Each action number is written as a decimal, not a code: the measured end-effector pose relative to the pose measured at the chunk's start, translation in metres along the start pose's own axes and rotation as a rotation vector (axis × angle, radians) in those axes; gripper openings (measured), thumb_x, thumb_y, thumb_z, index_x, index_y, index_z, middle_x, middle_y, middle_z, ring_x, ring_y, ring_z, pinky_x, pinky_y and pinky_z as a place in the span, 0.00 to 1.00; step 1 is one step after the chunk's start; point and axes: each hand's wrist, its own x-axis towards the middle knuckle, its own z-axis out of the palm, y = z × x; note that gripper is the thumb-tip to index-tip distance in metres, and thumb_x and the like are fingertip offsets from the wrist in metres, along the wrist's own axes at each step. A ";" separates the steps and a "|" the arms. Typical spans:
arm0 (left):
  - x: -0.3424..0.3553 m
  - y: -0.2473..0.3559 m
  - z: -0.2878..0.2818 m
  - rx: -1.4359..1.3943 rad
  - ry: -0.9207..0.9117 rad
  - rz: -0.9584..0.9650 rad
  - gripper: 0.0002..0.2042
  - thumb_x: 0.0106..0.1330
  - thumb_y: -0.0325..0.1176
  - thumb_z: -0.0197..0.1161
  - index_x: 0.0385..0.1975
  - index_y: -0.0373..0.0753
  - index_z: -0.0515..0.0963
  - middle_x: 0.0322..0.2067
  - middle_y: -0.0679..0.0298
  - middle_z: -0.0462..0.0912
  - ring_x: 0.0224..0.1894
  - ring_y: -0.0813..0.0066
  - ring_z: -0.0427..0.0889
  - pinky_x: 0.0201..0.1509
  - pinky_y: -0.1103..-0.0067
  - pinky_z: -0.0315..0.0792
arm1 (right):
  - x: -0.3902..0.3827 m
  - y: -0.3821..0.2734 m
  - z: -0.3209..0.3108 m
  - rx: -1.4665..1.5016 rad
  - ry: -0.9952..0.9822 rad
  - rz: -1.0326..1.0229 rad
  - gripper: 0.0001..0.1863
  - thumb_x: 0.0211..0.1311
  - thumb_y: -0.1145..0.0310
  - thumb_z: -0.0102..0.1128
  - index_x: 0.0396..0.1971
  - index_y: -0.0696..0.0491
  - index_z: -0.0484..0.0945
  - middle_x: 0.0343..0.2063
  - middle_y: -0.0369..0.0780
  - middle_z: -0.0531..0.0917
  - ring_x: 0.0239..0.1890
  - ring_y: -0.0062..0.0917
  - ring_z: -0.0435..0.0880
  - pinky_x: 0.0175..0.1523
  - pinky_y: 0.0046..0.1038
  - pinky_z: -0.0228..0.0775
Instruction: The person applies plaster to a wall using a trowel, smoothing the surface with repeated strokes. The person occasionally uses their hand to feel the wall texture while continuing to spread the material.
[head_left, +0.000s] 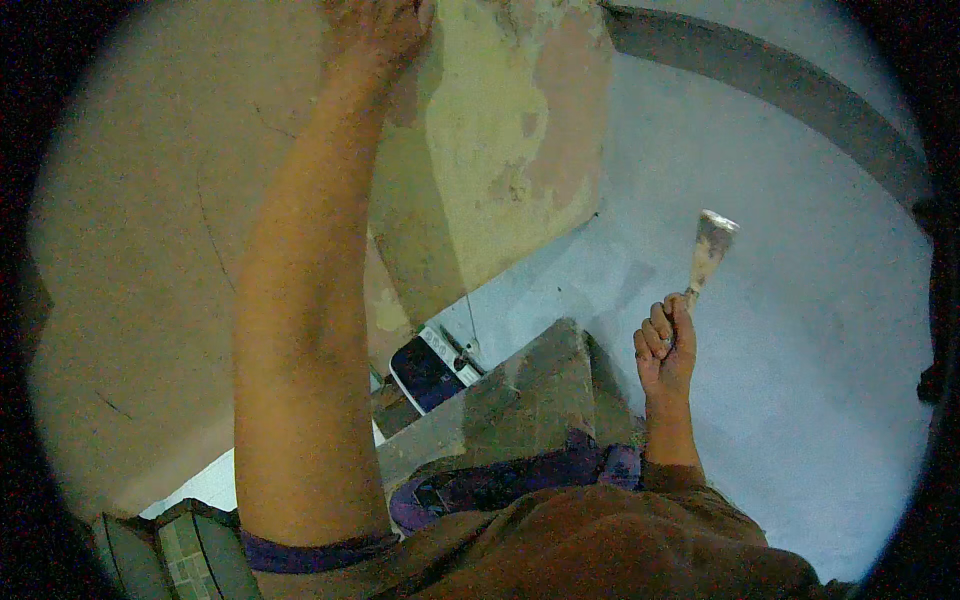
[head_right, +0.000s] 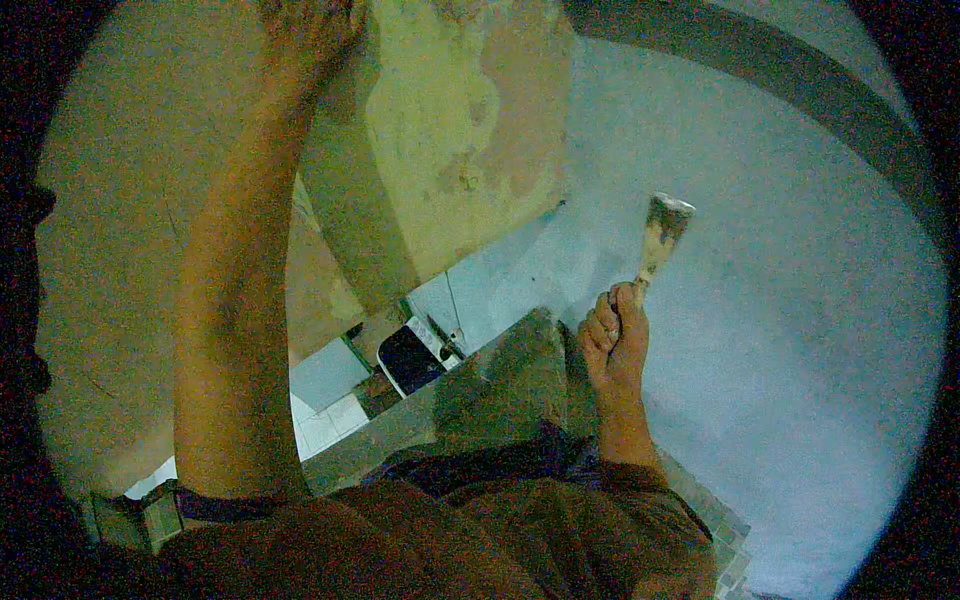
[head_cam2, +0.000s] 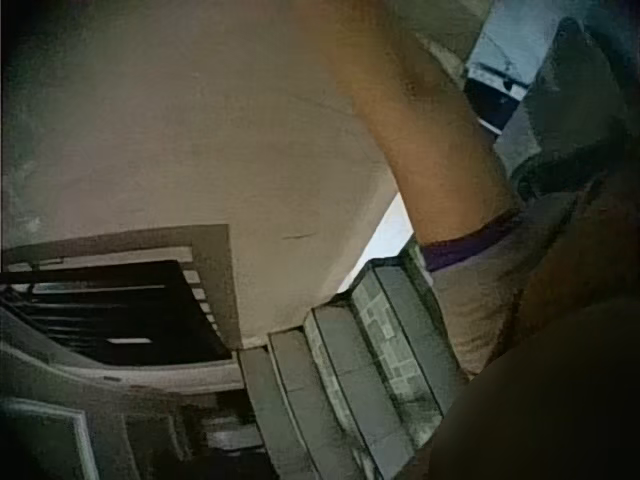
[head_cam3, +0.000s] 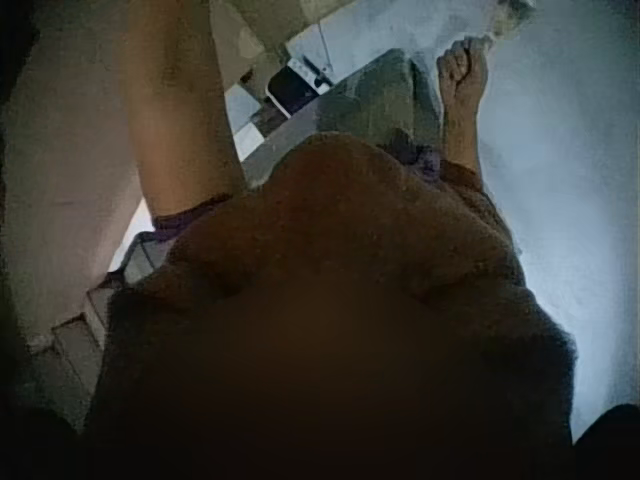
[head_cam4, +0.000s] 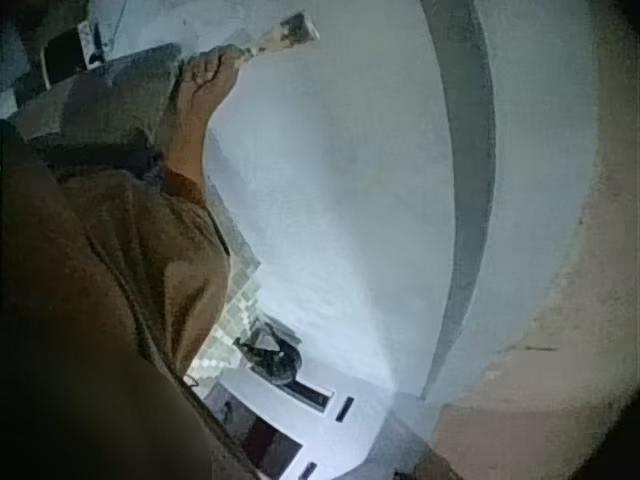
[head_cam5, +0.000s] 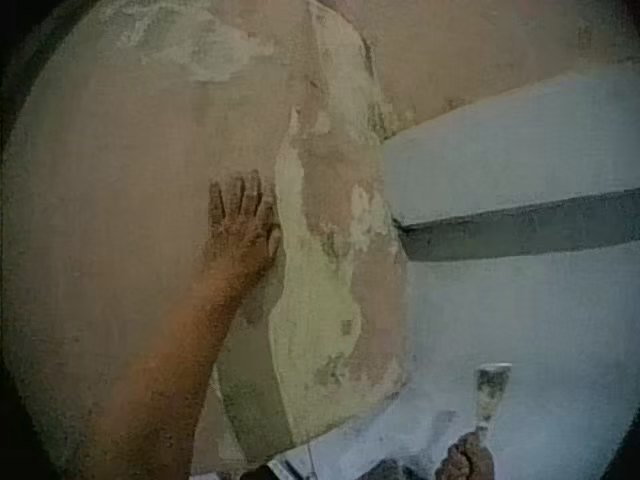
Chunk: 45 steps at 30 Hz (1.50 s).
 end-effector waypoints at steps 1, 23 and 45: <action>0.000 -0.001 -0.004 0.011 -0.037 -0.005 0.31 0.75 0.49 0.46 0.74 0.41 0.57 0.77 0.56 0.46 0.80 0.58 0.37 0.80 0.54 0.24 | -0.011 -0.004 0.009 -0.028 -0.075 -0.053 0.13 0.78 0.57 0.49 0.32 0.46 0.65 0.18 0.30 0.65 0.12 0.13 0.60 0.17 0.19 0.60; -0.096 0.003 -0.046 0.373 -0.115 0.217 0.44 0.61 0.58 0.65 0.74 0.46 0.55 0.76 0.54 0.49 0.76 0.49 0.49 0.74 0.43 0.44 | -0.167 -0.080 0.133 0.102 -0.957 -0.363 0.21 0.70 0.49 0.57 0.33 0.52 0.86 0.38 0.46 0.77 0.35 0.35 0.80 0.48 0.44 0.72; -0.209 0.032 0.033 0.064 -0.229 0.350 0.48 0.56 0.54 0.72 0.75 0.46 0.56 0.77 0.58 0.49 0.79 0.53 0.43 0.78 0.48 0.42 | -0.164 -0.005 0.086 0.033 -0.686 -0.287 0.23 0.68 0.48 0.60 0.31 0.55 0.83 0.32 0.44 0.79 0.28 0.33 0.79 0.34 0.31 0.72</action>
